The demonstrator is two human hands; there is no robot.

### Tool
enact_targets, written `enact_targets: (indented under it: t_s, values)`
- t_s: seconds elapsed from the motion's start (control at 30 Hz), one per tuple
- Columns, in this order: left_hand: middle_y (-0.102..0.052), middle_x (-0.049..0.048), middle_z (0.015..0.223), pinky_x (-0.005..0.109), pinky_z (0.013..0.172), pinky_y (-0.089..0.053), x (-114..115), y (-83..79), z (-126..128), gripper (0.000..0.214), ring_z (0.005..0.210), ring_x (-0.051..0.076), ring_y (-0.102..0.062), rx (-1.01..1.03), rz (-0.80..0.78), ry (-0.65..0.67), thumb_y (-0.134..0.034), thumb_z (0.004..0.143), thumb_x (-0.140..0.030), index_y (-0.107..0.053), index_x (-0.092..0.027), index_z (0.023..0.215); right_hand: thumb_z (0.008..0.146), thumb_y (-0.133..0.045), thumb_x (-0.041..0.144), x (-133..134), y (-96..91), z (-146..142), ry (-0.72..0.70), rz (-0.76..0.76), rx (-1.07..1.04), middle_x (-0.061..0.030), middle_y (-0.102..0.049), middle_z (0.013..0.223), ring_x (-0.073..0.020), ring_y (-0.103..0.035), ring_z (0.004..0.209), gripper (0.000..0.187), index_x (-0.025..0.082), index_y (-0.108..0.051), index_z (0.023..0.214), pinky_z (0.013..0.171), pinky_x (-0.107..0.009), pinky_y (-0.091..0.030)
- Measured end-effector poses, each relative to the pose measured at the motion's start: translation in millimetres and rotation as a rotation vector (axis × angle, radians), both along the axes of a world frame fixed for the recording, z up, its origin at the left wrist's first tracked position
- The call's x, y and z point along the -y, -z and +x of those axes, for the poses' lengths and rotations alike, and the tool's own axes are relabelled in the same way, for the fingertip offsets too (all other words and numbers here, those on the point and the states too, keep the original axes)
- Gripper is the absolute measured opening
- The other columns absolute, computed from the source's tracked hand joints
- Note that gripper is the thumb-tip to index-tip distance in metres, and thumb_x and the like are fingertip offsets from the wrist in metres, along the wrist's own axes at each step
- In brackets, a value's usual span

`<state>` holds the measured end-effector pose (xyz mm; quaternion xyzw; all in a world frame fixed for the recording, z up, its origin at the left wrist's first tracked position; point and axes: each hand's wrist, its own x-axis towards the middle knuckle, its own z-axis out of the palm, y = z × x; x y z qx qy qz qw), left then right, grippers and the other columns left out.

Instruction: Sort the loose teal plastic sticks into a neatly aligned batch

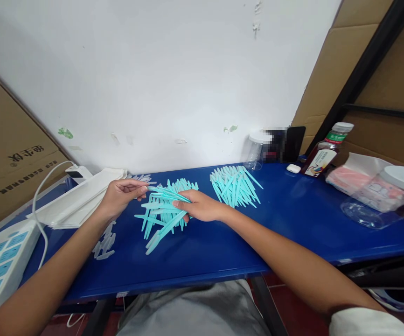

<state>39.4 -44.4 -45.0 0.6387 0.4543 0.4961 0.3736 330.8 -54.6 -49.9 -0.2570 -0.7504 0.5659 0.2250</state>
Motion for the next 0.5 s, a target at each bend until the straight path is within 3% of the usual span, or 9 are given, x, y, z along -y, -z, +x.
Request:
enact_targets:
  t_s: [0.27,0.4,0.5]
  values:
    - [-0.075,0.005,0.066,0.026,0.055,-0.054,0.5,-4.9,-3.0,0.029,0.06,0.016,-0.067,-0.018,-0.086,0.121,-0.091,0.071,-0.037,-0.081,-0.015,0.087,0.095,-0.058,0.064,0.8,1.6,1.7,-0.039,-0.073,0.02,0.0056,-0.043,0.065,-0.0111,-0.055,0.056,0.046,0.018,-0.054,0.091,0.055,-0.023,-0.045]
    - [-0.075,0.0052,0.068,0.027,0.057,-0.054,1.8,-7.2,-4.4,0.029,0.061,0.017,-0.068,-0.062,-0.087,0.137,-0.089,0.072,-0.039,-0.081,-0.016,0.088,0.095,-0.058,0.063,0.1,1.1,1.5,-0.047,-0.066,0.033,0.0047,-0.045,0.068,-0.0118,-0.058,0.058,0.045,0.019,-0.053,0.091,0.054,-0.022,-0.043]
    - [-0.079,0.0085,0.084,0.03,0.064,-0.057,1.2,-13.1,-8.2,0.035,0.073,0.021,-0.072,-0.163,-0.075,0.171,-0.082,0.08,-0.046,-0.081,-0.018,0.1,0.094,-0.059,0.064,-1.1,2.0,0.8,-0.04,-0.041,0.029,0.004,-0.046,0.068,-0.0126,-0.059,0.059,0.046,0.018,-0.054,0.091,0.053,-0.022,-0.041]
